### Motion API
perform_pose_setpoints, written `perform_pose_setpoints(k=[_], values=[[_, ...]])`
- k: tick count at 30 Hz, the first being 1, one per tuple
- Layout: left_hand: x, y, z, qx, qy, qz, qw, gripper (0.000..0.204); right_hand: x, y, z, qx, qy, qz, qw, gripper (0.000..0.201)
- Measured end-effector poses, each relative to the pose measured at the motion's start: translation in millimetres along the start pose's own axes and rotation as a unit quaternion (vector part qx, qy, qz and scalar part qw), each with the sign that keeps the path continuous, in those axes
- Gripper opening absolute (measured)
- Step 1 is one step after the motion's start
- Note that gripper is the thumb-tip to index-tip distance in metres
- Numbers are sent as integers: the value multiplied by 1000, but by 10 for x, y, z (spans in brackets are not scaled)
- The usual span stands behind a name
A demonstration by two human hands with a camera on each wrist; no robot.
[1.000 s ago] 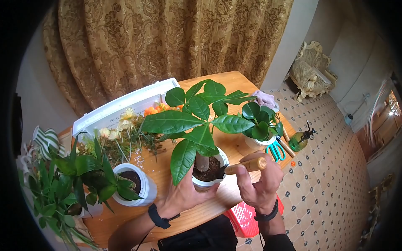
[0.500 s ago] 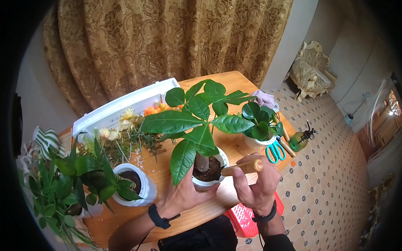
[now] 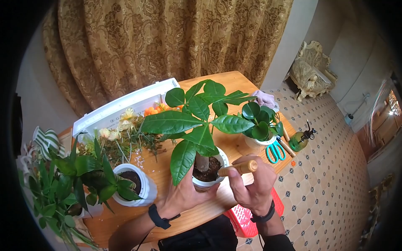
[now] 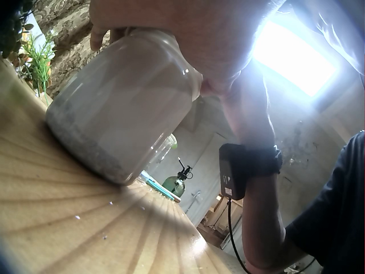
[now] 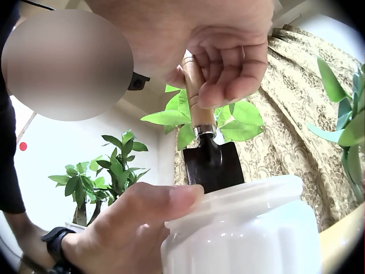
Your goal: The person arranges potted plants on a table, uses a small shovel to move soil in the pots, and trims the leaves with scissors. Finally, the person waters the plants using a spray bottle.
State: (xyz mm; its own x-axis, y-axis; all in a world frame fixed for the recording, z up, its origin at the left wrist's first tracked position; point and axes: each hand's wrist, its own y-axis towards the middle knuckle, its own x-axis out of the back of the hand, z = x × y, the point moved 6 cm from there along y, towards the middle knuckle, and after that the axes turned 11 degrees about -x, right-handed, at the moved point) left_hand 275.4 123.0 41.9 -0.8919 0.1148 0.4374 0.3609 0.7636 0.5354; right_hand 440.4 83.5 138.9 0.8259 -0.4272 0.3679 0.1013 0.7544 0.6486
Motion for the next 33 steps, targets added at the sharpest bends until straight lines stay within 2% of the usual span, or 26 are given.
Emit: perform_pose_setpoints(k=[6,12,14,15,17,18,20,22,25,32,33], values=[[-23,-10,45,4,-5,4,1000,90,51,-8,-9,3,-22,-17,1000,13],[1,5,3,-5,2,1,1000,90,-6,-10,-33,3,-6,11,1000,14],[-1,1,2,-7,2,-2,1000,89,50,-50,-63,25,7,-47,999,16],[-4,-6,8,-9,9,-7,1000,89,80,-53,-70,25,7,-46,999,16],[2,-8,4,-12,16,-12,1000,89,135,-36,-170,-46,78,-18,996,15],[17,-4,-17,-21,31,-17,999,89,130,-46,-165,-45,78,-17,996,15],[46,2,-44,-30,47,-22,998,89,190,-77,-279,-130,175,-86,972,13],[49,4,-50,-26,56,-11,998,90,209,-69,-309,-134,191,-98,968,13],[45,3,-55,-36,56,-17,998,91,280,-97,-456,-155,201,-158,954,25],[54,13,-76,-39,44,-27,998,93,293,-91,-448,-162,205,-170,950,26],[57,16,-80,-36,41,-28,998,92,285,-86,-429,-156,220,-152,951,20]])
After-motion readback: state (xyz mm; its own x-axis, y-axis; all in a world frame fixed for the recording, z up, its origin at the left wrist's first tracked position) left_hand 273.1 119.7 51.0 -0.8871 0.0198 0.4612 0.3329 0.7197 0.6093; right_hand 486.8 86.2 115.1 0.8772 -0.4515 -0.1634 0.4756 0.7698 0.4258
